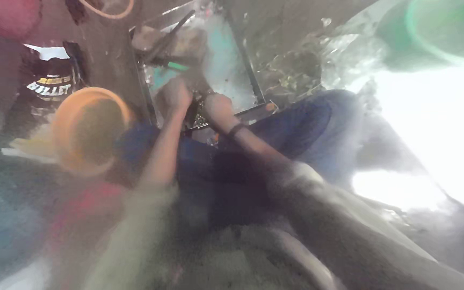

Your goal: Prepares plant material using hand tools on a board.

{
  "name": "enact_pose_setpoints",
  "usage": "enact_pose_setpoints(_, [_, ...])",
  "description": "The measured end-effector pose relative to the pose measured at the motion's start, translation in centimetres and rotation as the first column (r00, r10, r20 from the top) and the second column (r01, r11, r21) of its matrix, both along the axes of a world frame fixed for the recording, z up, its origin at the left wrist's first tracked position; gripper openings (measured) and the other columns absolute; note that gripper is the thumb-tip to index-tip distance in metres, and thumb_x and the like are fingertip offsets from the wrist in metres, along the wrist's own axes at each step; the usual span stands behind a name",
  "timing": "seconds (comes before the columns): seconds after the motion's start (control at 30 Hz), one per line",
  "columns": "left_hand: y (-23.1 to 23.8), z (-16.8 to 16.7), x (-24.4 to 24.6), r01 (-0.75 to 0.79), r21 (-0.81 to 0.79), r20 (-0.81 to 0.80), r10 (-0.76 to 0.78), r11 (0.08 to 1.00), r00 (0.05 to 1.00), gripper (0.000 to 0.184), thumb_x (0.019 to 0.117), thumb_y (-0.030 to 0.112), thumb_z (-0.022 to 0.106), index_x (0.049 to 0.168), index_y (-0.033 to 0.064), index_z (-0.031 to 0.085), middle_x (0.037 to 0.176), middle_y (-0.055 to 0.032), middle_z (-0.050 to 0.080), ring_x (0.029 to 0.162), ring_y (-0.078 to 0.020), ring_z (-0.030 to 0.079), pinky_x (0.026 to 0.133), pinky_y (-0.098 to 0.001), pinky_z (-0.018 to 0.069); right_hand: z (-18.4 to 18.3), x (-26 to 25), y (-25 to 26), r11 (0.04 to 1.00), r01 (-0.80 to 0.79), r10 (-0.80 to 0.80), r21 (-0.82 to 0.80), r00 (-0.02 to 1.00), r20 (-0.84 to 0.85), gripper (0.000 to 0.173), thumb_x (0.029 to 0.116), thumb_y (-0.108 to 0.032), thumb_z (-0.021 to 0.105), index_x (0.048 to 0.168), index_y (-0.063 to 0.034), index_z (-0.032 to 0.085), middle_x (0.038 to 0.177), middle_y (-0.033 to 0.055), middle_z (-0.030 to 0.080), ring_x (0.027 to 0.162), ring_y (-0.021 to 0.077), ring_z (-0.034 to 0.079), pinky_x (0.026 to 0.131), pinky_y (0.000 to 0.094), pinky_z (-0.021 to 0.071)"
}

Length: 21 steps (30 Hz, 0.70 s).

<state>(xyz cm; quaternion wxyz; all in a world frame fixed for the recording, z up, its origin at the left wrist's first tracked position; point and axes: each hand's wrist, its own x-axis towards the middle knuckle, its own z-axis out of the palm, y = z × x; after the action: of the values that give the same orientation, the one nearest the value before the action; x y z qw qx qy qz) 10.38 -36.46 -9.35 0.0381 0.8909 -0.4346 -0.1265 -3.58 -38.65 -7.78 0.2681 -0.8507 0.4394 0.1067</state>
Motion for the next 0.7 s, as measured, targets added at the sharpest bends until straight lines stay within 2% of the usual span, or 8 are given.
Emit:
enact_pose_setpoints(0.07, [0.3,0.4,-0.1,0.000,0.011,-0.002,0.000,1.000,1.000,0.030,0.0934,0.023,0.069,0.123,0.0176,0.075,0.127,-0.0135,0.071,0.122,-0.0355,0.066,0.102,-0.0615,0.0525,-0.3,0.2,-0.2,1.000,-0.001,0.001,-0.002,1.000,0.005,0.025,0.0959,-0.025,0.062,0.109,-0.0046,0.071,0.109,0.0207,0.072,0.101,0.0410,0.071,0.074,0.0623,0.0562])
enact_pose_setpoints(0.17, [0.4,1.0,-0.1,-0.009,0.009,-0.029,0.009,1.000,1.000,0.033,0.0922,0.023,0.070,0.124,0.0172,0.074,0.129,-0.0133,0.071,0.122,-0.0361,0.066,0.101,-0.0634,0.0523,-0.7,0.2,-0.4,1.000,0.011,-0.011,-0.007,1.000,0.018,0.027,0.0923,-0.024,0.065,0.112,-0.0049,0.070,0.109,0.0210,0.072,0.101,0.0411,0.071,0.075,0.0626,0.0563])
enact_pose_setpoints(0.3, [0.4,1.0,-0.5,-0.041,0.050,0.026,0.040,0.998,0.999,0.031,0.0874,0.020,0.071,0.117,0.0220,0.077,0.121,-0.0127,0.073,0.115,-0.0369,0.069,0.092,-0.0674,0.0533,-0.4,0.7,-0.6,1.000,-0.009,0.009,-0.006,0.999,0.034,0.025,0.1000,-0.023,0.057,0.106,-0.0024,0.070,0.108,0.0213,0.072,0.101,0.0403,0.071,0.076,0.0608,0.0568])
enact_pose_setpoints(0.4, [0.6,0.8,-1.0,-0.082,0.050,0.078,0.078,0.995,0.994,0.027,0.0895,0.022,0.068,0.115,0.0263,0.077,0.119,-0.0106,0.074,0.112,-0.0351,0.069,0.089,-0.0689,0.0524,-0.6,1.8,-0.9,0.999,-0.041,0.041,-0.009,0.999,0.034,0.029,0.1002,-0.029,0.056,0.101,-0.0039,0.071,0.106,0.0202,0.073,0.101,0.0403,0.071,0.075,0.0623,0.0563])
enact_pose_setpoints(0.53, [0.4,0.9,-1.3,-0.056,0.074,0.064,0.051,0.996,0.997,0.024,0.0980,0.018,0.061,0.116,0.0166,0.077,0.122,-0.0145,0.072,0.116,-0.0366,0.068,0.095,-0.0617,0.0550,-0.8,2.8,-0.8,0.998,-0.064,0.065,-0.007,0.997,0.049,0.027,0.1006,-0.025,0.055,0.106,-0.0036,0.072,0.108,0.0220,0.072,0.102,0.0431,0.071,0.075,0.0640,0.0559])
enact_pose_setpoints(0.63, [0.2,0.7,-1.4,-0.062,0.080,0.069,0.057,0.995,0.996,0.024,0.0983,0.018,0.060,0.115,0.0128,0.076,0.120,-0.0173,0.073,0.115,-0.0384,0.068,0.095,-0.0619,0.0548,-1.1,3.0,-0.7,0.998,-0.053,0.054,-0.017,0.997,0.056,0.025,0.0989,-0.023,0.057,0.102,-0.0041,0.072,0.106,0.0212,0.073,0.100,0.0419,0.071,0.074,0.0633,0.0554])
enact_pose_setpoints(0.7, [0.1,0.8,-1.6,-0.077,0.066,0.065,0.073,0.995,0.995,0.024,0.0979,0.019,0.060,0.113,0.0076,0.075,0.118,-0.0201,0.072,0.115,-0.0400,0.068,0.095,-0.0627,0.0545,-1.4,3.2,-0.5,0.999,-0.040,0.041,-0.023,0.998,0.057,0.027,0.0993,-0.022,0.057,0.113,-0.0047,0.071,0.108,0.0223,0.073,0.101,0.0434,0.071,0.076,0.0641,0.0557])
